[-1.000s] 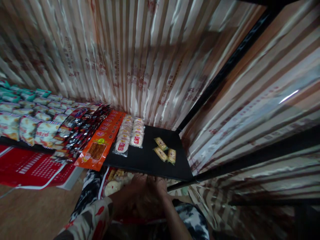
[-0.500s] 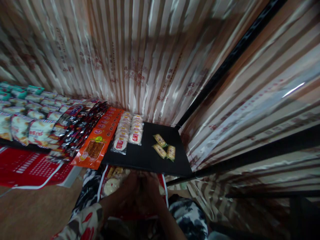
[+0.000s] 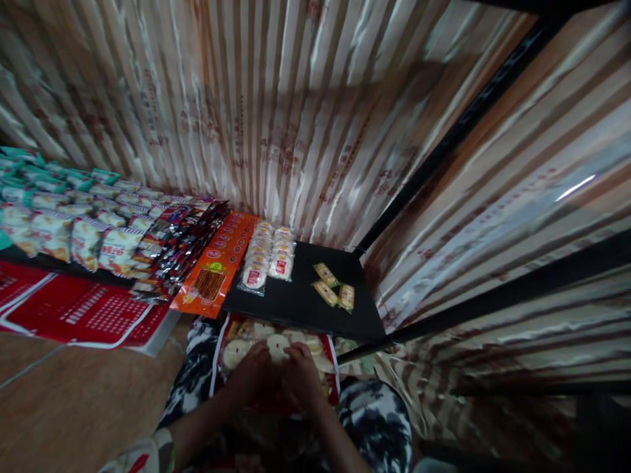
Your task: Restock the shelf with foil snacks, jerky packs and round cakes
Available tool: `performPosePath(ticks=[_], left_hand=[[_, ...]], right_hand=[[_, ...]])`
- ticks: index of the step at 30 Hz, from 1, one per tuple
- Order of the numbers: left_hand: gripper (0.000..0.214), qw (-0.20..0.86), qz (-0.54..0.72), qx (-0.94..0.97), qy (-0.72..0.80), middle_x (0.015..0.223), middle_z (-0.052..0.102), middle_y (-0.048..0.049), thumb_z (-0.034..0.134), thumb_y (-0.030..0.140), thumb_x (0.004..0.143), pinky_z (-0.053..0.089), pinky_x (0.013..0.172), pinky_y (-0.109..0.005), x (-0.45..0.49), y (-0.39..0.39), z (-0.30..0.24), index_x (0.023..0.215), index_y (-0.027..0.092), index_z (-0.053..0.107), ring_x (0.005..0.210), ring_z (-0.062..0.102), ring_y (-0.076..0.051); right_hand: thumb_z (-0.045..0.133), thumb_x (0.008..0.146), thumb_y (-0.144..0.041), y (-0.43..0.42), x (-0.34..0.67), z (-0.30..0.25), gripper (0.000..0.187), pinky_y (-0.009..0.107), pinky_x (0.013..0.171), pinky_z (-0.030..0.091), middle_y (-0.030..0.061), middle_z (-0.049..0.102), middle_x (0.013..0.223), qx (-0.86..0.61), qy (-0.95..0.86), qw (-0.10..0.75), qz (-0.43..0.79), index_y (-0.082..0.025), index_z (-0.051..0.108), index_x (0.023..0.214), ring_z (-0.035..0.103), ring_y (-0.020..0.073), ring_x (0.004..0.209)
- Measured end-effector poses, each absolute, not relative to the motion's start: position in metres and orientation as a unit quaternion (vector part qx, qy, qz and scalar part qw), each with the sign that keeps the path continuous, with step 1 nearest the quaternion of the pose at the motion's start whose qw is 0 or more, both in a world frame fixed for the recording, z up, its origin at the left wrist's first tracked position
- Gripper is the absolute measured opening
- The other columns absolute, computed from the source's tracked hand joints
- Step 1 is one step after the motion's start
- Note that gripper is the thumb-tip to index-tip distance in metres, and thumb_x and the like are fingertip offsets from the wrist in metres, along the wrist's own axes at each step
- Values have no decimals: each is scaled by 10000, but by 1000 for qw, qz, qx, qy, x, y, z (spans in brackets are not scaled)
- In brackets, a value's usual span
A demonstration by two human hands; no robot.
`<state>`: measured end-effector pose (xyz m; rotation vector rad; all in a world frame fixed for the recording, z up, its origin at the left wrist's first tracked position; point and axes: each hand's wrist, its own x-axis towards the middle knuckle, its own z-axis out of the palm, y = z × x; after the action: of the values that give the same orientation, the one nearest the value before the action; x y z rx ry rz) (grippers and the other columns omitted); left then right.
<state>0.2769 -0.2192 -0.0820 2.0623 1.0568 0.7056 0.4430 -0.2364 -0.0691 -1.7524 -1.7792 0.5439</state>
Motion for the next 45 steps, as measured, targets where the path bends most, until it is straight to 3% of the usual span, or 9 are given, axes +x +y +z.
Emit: performPosePath(ticks=[5, 11, 16, 19, 24, 29, 34, 39, 45], left_hand=[[213, 340, 301, 767, 453, 917, 624, -65, 374, 189, 818, 440, 904, -347, 260, -215, -50, 754, 194, 577, 943, 560, -185], [174, 415, 349, 634, 551, 701, 602, 5, 424, 299, 777, 448, 671, -263, 253, -194, -16, 710, 193, 545, 699, 570, -155], [168, 465, 390, 575, 549, 669, 596, 17, 454, 322, 754, 433, 633, -235, 253, -184, 1, 687, 192, 536, 670, 566, -143], [162, 464, 398, 551, 568, 655, 588, 21, 465, 319, 746, 432, 629, -235, 251, -180, 2, 674, 190, 531, 666, 567, -145], [164, 441, 377, 592, 559, 659, 568, 31, 435, 302, 770, 408, 614, -224, 249, -177, 4, 684, 194, 524, 655, 551, -133], [154, 380, 329, 693, 516, 693, 566, 16, 418, 249, 786, 389, 637, -233, 247, -173, 16, 697, 194, 532, 692, 539, -139], [168, 350, 297, 745, 483, 794, 606, -13, 419, 235, 812, 434, 706, -258, 251, -168, 28, 786, 194, 579, 773, 563, -155], [317, 245, 376, 760, 470, 1155, 574, -92, 407, 235, 861, 423, 960, -360, 256, -168, 29, 1142, 176, 542, 1100, 510, -206], [383, 180, 344, 797, 462, 1221, 546, -111, 344, 111, 833, 431, 995, -383, 275, -173, 11, 1145, 161, 561, 1151, 491, -214]], right_hand=[[580, 745, -222, -243, 443, -49, 260, 333, 886, 481, 97, 629, 1090, -617, -680, 306, 252, -210, 687, 981, 593, 207, 1007], [625, 707, -254, -235, 440, -18, 307, 373, 919, 436, 82, 675, 1022, -617, -677, 295, 272, -206, 682, 1005, 572, 237, 1007], [547, 761, -328, -228, 432, -8, 295, 301, 757, 487, 43, 684, 895, -597, -606, 359, 384, -187, 656, 995, 606, 182, 804], [563, 754, -360, -227, 429, -7, 249, 252, 644, 482, 13, 664, 763, -585, -570, 375, 438, -177, 656, 895, 587, 153, 680], [618, 726, -388, -226, 429, -8, 354, 275, 676, 497, 42, 680, 857, -579, -532, 424, 448, -179, 632, 1011, 615, 173, 747], [616, 713, -338, -221, 429, 10, 351, 289, 723, 492, 47, 690, 931, -605, -588, 368, 391, -200, 647, 1035, 623, 187, 787], [554, 759, -304, -220, 424, 26, 206, 260, 710, 469, 11, 696, 823, -595, -651, 298, 366, -214, 686, 890, 613, 175, 751], [607, 711, -427, -205, 429, 15, 310, 279, 687, 474, 31, 688, 793, -599, -522, 419, 439, -173, 670, 878, 608, 189, 726], [665, 619, -481, -167, 440, 3, 378, 243, 564, 446, 17, 668, 713, -612, -407, 504, 453, -161, 671, 821, 557, 141, 589]])
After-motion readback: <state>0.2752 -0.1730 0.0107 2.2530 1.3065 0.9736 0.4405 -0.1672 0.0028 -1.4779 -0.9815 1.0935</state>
